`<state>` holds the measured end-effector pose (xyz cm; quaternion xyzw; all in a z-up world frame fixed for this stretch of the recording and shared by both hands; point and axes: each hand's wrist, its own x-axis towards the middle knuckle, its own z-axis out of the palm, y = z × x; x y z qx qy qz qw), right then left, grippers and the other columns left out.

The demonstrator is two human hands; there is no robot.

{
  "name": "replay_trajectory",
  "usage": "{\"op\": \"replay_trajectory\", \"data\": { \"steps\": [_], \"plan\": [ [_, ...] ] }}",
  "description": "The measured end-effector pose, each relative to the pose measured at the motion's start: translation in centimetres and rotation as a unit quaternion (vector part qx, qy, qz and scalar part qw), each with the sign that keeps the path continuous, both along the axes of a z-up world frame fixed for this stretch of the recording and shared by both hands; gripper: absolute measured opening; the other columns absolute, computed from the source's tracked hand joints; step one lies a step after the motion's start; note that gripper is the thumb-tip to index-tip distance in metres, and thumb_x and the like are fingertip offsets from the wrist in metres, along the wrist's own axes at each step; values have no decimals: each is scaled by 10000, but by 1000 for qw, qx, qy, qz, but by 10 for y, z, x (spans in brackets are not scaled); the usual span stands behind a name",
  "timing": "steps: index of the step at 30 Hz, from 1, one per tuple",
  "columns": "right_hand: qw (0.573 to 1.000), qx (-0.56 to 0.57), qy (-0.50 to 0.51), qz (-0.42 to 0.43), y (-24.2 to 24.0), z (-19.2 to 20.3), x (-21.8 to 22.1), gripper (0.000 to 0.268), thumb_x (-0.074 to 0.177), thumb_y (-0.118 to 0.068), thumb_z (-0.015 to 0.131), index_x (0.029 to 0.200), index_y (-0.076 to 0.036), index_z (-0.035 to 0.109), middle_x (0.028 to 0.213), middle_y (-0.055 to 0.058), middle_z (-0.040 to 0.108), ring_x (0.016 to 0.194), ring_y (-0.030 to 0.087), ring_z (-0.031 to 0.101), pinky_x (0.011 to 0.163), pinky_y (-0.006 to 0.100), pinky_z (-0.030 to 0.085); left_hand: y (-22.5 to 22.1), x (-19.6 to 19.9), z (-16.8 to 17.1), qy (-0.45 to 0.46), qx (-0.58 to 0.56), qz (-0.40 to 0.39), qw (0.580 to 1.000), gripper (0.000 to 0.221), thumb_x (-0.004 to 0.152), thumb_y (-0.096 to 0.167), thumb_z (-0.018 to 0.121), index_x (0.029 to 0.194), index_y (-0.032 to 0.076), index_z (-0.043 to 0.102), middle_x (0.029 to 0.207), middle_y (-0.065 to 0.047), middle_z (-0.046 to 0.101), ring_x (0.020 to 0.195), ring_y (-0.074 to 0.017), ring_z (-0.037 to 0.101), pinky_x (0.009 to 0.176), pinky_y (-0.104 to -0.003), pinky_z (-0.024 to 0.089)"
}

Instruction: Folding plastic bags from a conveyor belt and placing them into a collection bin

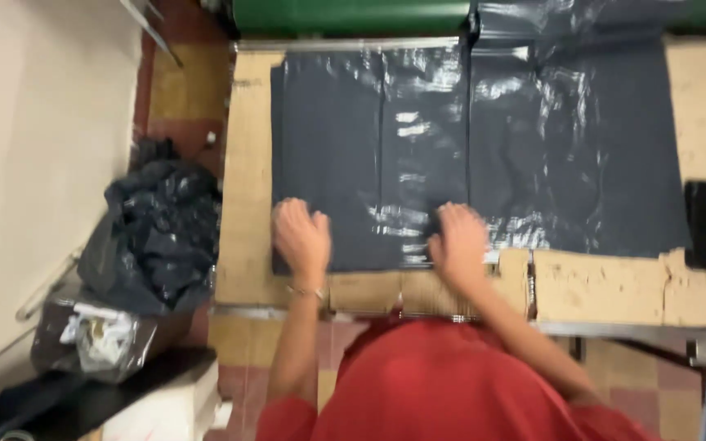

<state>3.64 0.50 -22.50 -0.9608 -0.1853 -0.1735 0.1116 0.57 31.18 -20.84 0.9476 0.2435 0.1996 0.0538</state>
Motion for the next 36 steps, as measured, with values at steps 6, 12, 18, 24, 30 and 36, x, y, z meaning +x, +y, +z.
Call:
{"op": "replay_trajectory", "data": {
  "steps": [6, 12, 18, 24, 30, 36],
  "plan": [
    [978, -38, 64, 195, 32, -13, 13, 802, 877, -651, 592, 1519, -180, 497, 1615, 167, 412, 1514, 396, 327, 1211, 575, 231, -28, 4, 15, 162, -3, -350, 922, 773, 876, 545, 665, 1517, 160, 470, 1619, -99, 411, 1546, -338, 270, 1132, -686, 308],
    [994, -6, 17, 110, 65, -4, 99, 708, 981, -583, 490, 1491, -94, 529, 1474, 178, 565, 1389, 360, 505, 1137, 531, 343, -14, 65, 9, 90, -3, -119, 989, 961, 815, 603, 693, 1559, 70, 397, 1631, -200, 366, 1527, -403, 289, 1077, -746, 331],
    [995, -65, -6, 76, 38, -15, 224, 755, 904, -640, 537, 1495, -170, 538, 1511, 139, 550, 1412, 362, 485, 1115, 593, 366, 12, 116, -36, 95, 50, -284, 953, 708, 906, 616, 554, 1516, 264, 480, 1608, -31, 445, 1544, -280, 298, 1105, -730, 278],
    [987, -93, 124, 31, 51, -37, 376, 920, 819, -470, 762, 1566, -62, 413, 1607, 165, 416, 1510, 360, 326, 1180, 537, 328, -38, 166, -48, -108, -8, -390, 914, 465, 927, 535, 594, 1226, 193, 696, 1433, -71, 627, 1436, -290, 502, 1093, -560, 377],
    [975, -90, 202, -9, 56, -87, 390, 704, 687, -423, 847, 1238, -103, 547, 1034, 125, 740, 946, 383, 734, 780, 542, 554, -38, 176, -73, -28, -197, -327, 924, 324, 957, 411, 607, 1254, 314, 693, 1358, 109, 661, 1366, -119, 554, 994, -384, 448],
    [978, 153, 10, 144, 22, 34, 205, 373, 668, -141, 871, 971, -100, 658, 1003, 82, 593, 979, 326, 575, 854, 464, 424, 69, 167, -66, -53, -906, -80, 413, 1049, 854, 942, 170, 1390, 152, 604, 1544, -181, 514, 1471, -404, 436, 1161, -640, 227]
  ]
}}
